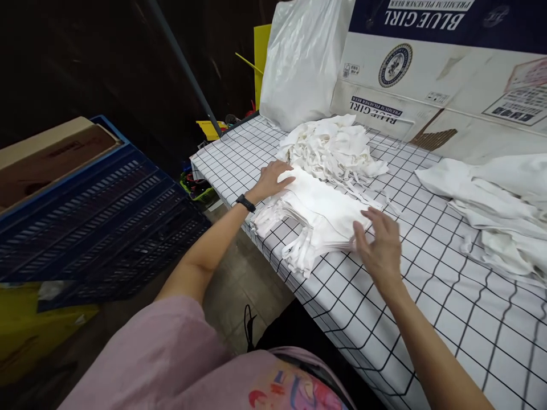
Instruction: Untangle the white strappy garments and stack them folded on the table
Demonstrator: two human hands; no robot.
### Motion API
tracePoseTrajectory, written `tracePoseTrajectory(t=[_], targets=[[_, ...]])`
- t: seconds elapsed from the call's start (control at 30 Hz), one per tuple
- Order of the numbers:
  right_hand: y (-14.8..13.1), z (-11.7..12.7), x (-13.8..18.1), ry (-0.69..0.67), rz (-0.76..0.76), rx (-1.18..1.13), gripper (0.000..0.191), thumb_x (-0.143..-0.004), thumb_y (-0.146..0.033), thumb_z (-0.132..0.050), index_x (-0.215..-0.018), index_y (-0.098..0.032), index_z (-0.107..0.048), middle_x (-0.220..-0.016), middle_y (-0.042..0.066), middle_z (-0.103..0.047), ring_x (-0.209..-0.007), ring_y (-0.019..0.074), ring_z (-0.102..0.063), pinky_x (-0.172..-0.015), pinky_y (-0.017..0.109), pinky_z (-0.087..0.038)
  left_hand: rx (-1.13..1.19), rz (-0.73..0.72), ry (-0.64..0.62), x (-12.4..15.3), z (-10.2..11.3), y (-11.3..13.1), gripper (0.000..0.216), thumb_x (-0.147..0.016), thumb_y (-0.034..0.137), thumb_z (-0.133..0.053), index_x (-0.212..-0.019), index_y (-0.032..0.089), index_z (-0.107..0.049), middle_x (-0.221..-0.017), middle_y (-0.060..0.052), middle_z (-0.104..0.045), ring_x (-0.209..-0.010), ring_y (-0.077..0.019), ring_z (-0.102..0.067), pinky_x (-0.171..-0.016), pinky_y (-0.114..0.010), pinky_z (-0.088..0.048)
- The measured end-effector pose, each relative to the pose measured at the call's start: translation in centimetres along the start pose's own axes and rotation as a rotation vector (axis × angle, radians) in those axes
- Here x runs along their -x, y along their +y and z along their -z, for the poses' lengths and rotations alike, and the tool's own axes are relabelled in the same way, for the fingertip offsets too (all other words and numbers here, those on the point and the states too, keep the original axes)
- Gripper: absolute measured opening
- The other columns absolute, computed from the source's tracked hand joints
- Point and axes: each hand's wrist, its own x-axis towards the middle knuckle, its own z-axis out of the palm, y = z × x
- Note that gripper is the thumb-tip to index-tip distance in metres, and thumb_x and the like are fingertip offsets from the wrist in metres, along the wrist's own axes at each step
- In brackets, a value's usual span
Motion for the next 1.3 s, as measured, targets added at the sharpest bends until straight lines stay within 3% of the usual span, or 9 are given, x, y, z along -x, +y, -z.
tracePoseTrajectory(t=[0.13,0.27,0.57,0.7,0.83,0.97,1.1,1.2,1.3], targets=[[-1.1,-1.3,2.0,-0.252,0.139,0.132,0.052,-0.108,-0.046,-0.032,-0.153,-0.027,-0.049,-0.168,0.013,-0.037,-0.155,0.0315,-0.034,-0.122,0.059,-0.021,-0.010,-0.101,-0.199,3.0,1.1,1.2,0.051,-0.104,0.052,-0.046,-0.149,0.031,-0.053,-0.166,-0.006,-0.041,-0.154,-0.0278,-0.034,-0.128,-0.049,-0.011],[-1.3,-2.1,3.3,-0.397,0.139,0.251,0.059,-0.110,-0.050,-0.024,-0.163,-0.026,-0.036,-0.174,0.013,-0.021,-0.161,0.0296,-0.019,-0.126,0.061,-0.010,-0.018,-0.085,-0.336,4.2,1.5,1.6,0.054,-0.106,0.053,-0.040,-0.157,0.038,-0.043,-0.173,0.002,-0.027,-0.162,-0.0257,-0.018,-0.130,-0.051,0.009],[-1.6,-1.8,3.4,-0.511,0.100,0.333,0.065,-0.110,-0.053,-0.019,-0.167,-0.023,-0.027,-0.176,0.011,-0.011,-0.163,0.0289,-0.006,-0.127,0.064,-0.003,-0.043,-0.071,-0.446,5.0,0.4,0.2,0.062,-0.106,0.061,-0.019,-0.165,0.040,-0.024,-0.175,0.008,-0.014,-0.164,-0.0230,-0.009,-0.130,-0.054,0.014],[-1.7,-0.3,3.8,-0.447,0.101,0.280,0.062,-0.110,-0.052,-0.019,-0.167,-0.026,-0.024,-0.176,0.009,-0.007,-0.163,0.0274,-0.003,-0.127,0.064,-0.001,0.017,-0.047,-0.317,5.0,0.6,0.3,0.063,-0.107,0.061,-0.018,-0.164,0.036,-0.028,-0.174,0.004,-0.022,-0.164,-0.0235,-0.012,-0.132,-0.055,0.007],[-0.3,2.1,5.9,-0.322,0.073,0.213,0.059,-0.110,-0.050,-0.026,-0.165,-0.028,-0.030,-0.176,0.009,-0.014,-0.163,0.0286,-0.010,-0.127,0.062,-0.013,0.225,0.002,0.012,5.3,1.3,0.7,0.059,-0.108,0.055,-0.025,-0.149,0.025,-0.054,-0.164,-0.006,-0.045,-0.156,-0.0234,-0.034,-0.131,-0.047,-0.022],[2.2,5.5,9.5,-0.240,0.003,0.162,0.058,-0.108,-0.051,-0.035,-0.160,-0.027,-0.041,-0.174,0.010,-0.022,-0.159,0.0328,-0.023,-0.124,0.061,-0.028,0.317,0.115,0.300,6.9,2.3,0.6,0.035,-0.102,0.044,-0.048,-0.112,0.021,-0.072,-0.132,-0.010,-0.070,-0.128,-0.0232,-0.063,-0.109,-0.038,-0.051],[5.2,9.5,13.1,-0.153,-0.185,0.205,0.063,-0.104,-0.060,-0.038,-0.159,-0.029,-0.045,-0.172,0.007,-0.027,-0.157,0.0379,-0.029,-0.118,0.065,-0.038,0.198,0.272,0.448,10.0,3.1,0.3,0.014,-0.093,0.028,-0.056,-0.091,0.020,-0.068,-0.103,-0.007,-0.074,-0.098,-0.0211,-0.068,-0.089,-0.036,-0.058],[7.4,11.5,15.3,-0.075,-0.295,0.251,0.068,-0.102,-0.063,-0.037,-0.157,-0.026,-0.048,-0.172,0.008,-0.029,-0.156,0.0402,-0.028,-0.117,0.067,-0.040,0.007,0.212,0.547,12.5,2.9,1.8,0.010,-0.091,0.024,-0.057,-0.086,0.021,-0.066,-0.094,-0.008,-0.073,-0.095,-0.0243,-0.067,-0.089,-0.041,-0.057],[9.1,12.1,16.9,-0.006,-0.315,0.301,0.070,-0.102,-0.064,-0.035,-0.150,-0.018,-0.056,-0.167,0.016,-0.038,-0.153,0.0421,-0.035,-0.119,0.070,-0.035,-0.046,-0.029,0.599,14.5,1.3,5.7,0.012,-0.097,0.025,-0.056,-0.093,0.021,-0.067,-0.098,-0.008,-0.074,-0.101,-0.0251,-0.066,-0.095,-0.044,-0.055]])
